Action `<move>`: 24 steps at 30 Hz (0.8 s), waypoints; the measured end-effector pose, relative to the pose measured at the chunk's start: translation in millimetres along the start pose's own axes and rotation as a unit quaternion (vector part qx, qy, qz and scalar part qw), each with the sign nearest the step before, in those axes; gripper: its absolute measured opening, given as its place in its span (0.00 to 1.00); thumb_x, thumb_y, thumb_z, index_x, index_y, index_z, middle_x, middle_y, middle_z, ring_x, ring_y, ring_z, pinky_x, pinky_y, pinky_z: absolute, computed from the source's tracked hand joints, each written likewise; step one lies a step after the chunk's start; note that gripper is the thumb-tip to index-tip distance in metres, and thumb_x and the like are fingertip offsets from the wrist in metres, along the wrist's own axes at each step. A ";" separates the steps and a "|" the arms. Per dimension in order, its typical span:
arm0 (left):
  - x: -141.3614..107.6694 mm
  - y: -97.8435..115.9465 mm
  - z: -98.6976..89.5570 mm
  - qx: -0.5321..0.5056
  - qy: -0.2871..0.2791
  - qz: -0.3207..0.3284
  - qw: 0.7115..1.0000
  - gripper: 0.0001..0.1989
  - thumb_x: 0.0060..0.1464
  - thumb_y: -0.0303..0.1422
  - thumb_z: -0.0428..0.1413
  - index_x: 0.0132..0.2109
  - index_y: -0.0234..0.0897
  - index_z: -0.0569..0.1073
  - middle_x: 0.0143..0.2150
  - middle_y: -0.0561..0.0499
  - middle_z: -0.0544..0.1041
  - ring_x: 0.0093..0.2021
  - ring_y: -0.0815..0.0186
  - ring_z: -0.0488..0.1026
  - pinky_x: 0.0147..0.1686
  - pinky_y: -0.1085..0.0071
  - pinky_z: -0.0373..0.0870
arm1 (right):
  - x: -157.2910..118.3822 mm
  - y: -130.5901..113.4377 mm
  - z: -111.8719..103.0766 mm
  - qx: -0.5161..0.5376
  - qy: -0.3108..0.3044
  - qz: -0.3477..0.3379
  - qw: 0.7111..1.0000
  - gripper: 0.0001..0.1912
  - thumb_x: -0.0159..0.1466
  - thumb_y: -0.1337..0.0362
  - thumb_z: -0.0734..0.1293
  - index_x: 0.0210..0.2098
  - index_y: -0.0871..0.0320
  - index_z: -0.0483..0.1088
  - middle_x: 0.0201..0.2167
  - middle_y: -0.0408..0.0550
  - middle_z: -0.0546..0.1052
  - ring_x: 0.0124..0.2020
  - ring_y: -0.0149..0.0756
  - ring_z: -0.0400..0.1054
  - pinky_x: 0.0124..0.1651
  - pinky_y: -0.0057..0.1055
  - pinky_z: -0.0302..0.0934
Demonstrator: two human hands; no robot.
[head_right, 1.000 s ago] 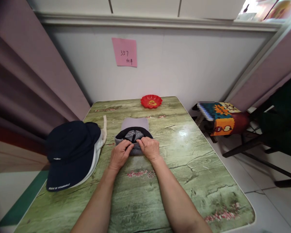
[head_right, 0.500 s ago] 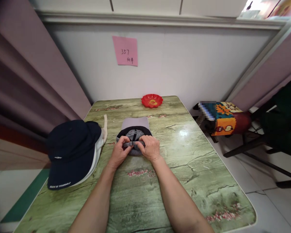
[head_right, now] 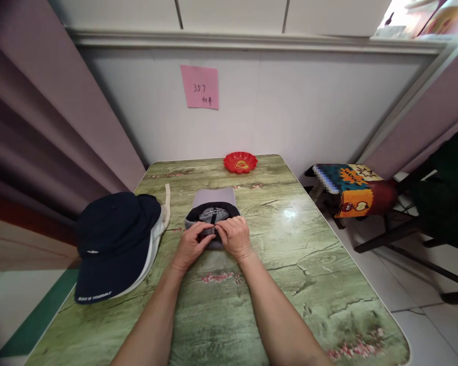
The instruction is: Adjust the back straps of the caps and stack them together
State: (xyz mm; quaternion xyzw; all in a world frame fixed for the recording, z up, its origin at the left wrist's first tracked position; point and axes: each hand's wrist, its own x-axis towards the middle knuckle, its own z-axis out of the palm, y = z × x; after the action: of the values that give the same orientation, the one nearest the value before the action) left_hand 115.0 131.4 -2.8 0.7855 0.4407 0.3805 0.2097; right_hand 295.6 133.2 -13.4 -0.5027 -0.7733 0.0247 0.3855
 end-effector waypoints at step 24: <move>-1.0 5.6 -4.3 0.169 0.096 -0.004 0.981 0.10 0.54 0.40 0.61 0.40 0.39 0.74 0.50 0.44 0.76 0.51 0.55 0.71 0.51 0.58 0.67 | 0.0 2.9 -8.9 0.124 0.045 0.065 0.989 0.14 0.70 0.62 0.56 0.40 0.56 0.73 0.35 0.47 0.79 0.38 0.37 0.69 0.46 0.34 0.55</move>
State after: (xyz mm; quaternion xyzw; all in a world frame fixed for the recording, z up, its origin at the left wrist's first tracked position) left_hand 114.3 127.6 3.2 0.7680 0.5195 0.3731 0.0324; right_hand 303.3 131.5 -8.5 -0.5011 -0.7115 0.1228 0.4771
